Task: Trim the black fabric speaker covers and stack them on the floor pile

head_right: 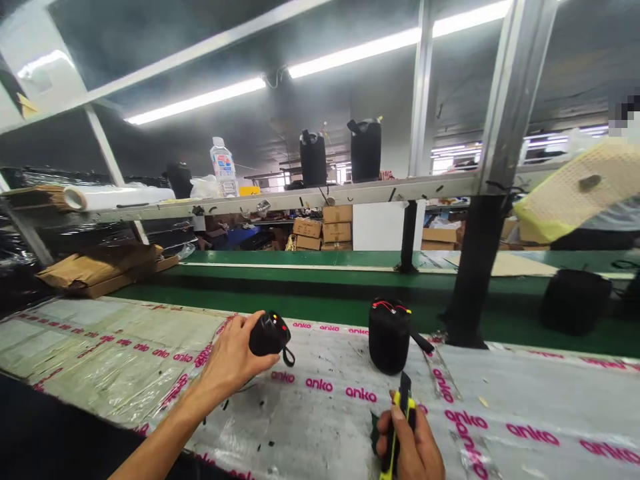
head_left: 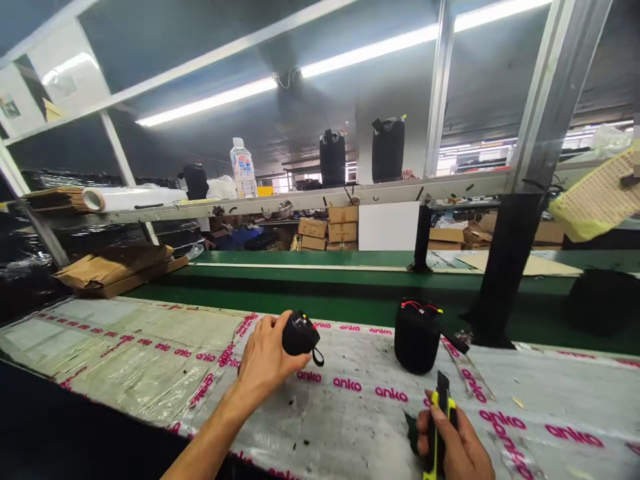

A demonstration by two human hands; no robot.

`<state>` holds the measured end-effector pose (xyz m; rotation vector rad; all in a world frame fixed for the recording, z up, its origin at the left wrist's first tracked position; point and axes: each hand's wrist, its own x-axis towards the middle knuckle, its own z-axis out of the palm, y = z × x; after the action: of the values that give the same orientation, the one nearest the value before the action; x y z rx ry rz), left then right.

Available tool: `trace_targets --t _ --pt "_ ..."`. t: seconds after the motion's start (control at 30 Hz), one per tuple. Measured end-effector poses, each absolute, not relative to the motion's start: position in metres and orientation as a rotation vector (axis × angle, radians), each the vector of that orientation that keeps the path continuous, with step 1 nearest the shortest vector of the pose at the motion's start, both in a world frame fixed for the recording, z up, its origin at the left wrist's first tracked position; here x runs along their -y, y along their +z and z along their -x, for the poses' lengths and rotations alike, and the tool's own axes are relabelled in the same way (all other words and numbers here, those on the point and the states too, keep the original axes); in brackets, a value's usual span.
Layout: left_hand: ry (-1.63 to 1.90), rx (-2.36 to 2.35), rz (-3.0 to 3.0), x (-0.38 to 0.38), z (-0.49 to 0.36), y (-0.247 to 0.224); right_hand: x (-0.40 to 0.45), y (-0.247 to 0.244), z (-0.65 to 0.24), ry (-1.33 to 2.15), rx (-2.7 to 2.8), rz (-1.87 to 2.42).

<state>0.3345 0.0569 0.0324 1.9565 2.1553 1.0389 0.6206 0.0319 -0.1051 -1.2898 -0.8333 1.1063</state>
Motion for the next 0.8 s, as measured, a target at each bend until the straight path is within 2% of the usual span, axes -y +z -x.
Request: trace_targets --t 0.2,0.27,0.53,0.8 --pt "0.218 -2.276 -2.215 -0.026 -0.374 0.009 -0.025 -0.088 -0.614 1.133 1.131 1.271" --pt "0.093 -2.225 -2.235 -0.027 -0.379 0.002 -0.018 -0.077 -0.607 1.110 1.298 1.267" --pt "-0.053 -2.240 -2.180 -0.029 -0.385 -0.001 0.001 -0.055 -0.566 0.616 1.989 1.420" --pt "-0.120 -2.290 -2.193 -0.028 -0.391 0.000 0.000 -0.062 -0.550 0.473 2.155 1.429"
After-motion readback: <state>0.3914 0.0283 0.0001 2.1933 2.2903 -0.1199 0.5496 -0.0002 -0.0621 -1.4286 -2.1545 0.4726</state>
